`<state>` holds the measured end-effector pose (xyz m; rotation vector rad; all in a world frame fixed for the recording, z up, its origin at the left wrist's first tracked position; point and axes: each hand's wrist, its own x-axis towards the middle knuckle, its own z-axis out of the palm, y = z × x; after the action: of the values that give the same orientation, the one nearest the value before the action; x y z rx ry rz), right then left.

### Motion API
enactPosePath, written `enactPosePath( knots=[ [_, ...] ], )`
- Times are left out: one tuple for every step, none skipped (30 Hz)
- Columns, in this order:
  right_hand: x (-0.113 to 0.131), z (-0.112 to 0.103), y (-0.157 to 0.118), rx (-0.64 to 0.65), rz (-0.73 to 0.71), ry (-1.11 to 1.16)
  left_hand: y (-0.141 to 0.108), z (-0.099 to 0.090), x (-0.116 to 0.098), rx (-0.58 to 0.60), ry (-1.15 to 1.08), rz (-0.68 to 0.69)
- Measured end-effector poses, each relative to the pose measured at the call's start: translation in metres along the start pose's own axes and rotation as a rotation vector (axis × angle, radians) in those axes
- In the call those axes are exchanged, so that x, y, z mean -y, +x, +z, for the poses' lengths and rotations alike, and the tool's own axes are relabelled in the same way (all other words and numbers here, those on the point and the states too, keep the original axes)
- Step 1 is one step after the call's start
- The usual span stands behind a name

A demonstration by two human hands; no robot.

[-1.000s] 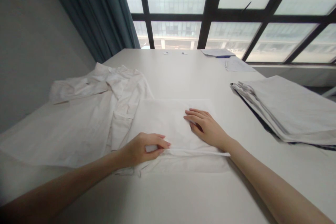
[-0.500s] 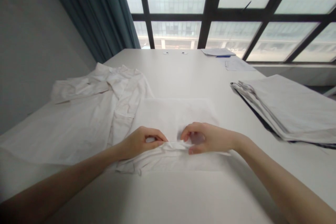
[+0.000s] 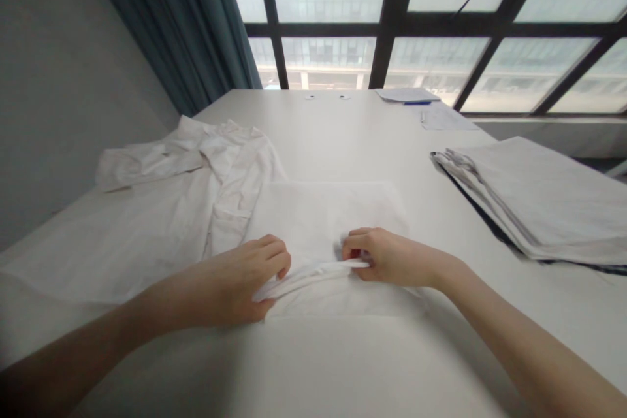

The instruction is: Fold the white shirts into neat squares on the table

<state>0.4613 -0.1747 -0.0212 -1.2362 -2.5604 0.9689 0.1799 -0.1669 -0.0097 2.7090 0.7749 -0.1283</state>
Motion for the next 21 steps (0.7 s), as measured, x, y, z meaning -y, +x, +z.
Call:
enactPosePath(
  knots=[
    [-0.001,-0.001,0.000,0.000,0.011,0.024,-0.001,-0.001,-0.001,-0.001,0.036,-0.011],
    [-0.002,-0.002,-0.001,0.002,0.021,0.048,-0.002,-0.003,-0.001,-0.003,0.065,-0.021],
    [-0.003,-0.003,-0.002,0.004,0.029,0.071,-0.003,-0.004,-0.001,-0.008,0.087,-0.022],
    [-0.004,-0.005,-0.002,0.004,0.036,0.091,-0.004,-0.006,-0.002,-0.015,0.101,-0.016],
    [-0.004,-0.007,-0.003,0.003,0.045,0.105,-0.005,-0.008,-0.002,-0.024,0.108,0.000],
    [-0.005,-0.009,-0.004,0.001,0.053,0.113,-0.005,-0.010,-0.002,-0.034,0.109,0.022],
    [-0.006,-0.012,-0.005,-0.005,0.060,0.116,-0.006,-0.012,-0.002,-0.044,0.102,0.044],
    [-0.006,-0.014,-0.007,-0.011,0.064,0.117,-0.006,-0.013,-0.003,-0.054,0.088,0.062],
    [-0.007,-0.016,-0.008,-0.018,0.069,0.113,-0.006,-0.014,-0.003,-0.062,0.072,0.073],
    [-0.007,-0.018,-0.009,-0.018,0.077,0.107,-0.006,-0.013,-0.003,-0.064,0.059,0.083],
    [-0.008,-0.018,-0.009,-0.011,0.087,0.102,-0.006,-0.011,-0.003,-0.056,0.050,0.095],
    [-0.008,-0.018,-0.010,0.009,0.096,0.100,-0.005,-0.008,-0.003,-0.042,0.045,0.107],
    [-0.008,-0.017,-0.010,0.041,0.103,0.100,-0.005,-0.004,-0.002,-0.026,0.044,0.119],
    [-0.008,-0.016,-0.010,0.079,0.106,0.104,-0.004,-0.001,-0.001,-0.011,0.045,0.127],
    [-0.008,-0.015,-0.010,0.113,0.107,0.114,-0.003,0.002,0.000,0.000,0.043,0.131],
    [-0.008,-0.015,-0.010,0.139,0.108,0.125,-0.003,0.004,0.002,0.006,0.037,0.132],
    [-0.008,-0.015,-0.010,0.153,0.113,0.133,-0.002,0.005,0.003,0.010,0.029,0.131],
    [-0.008,-0.015,-0.010,0.157,0.121,0.137,-0.002,0.005,0.004,0.014,0.018,0.130],
    [-0.009,-0.016,-0.010,0.155,0.133,0.134,-0.003,0.004,0.005,0.018,0.007,0.132],
    [-0.009,-0.018,-0.011,0.153,0.148,0.129,-0.003,0.002,0.005,0.021,-0.003,0.135],
    [-0.010,-0.020,-0.013,0.153,0.162,0.122,-0.004,0.000,0.005,0.024,-0.012,0.138]
  ],
)
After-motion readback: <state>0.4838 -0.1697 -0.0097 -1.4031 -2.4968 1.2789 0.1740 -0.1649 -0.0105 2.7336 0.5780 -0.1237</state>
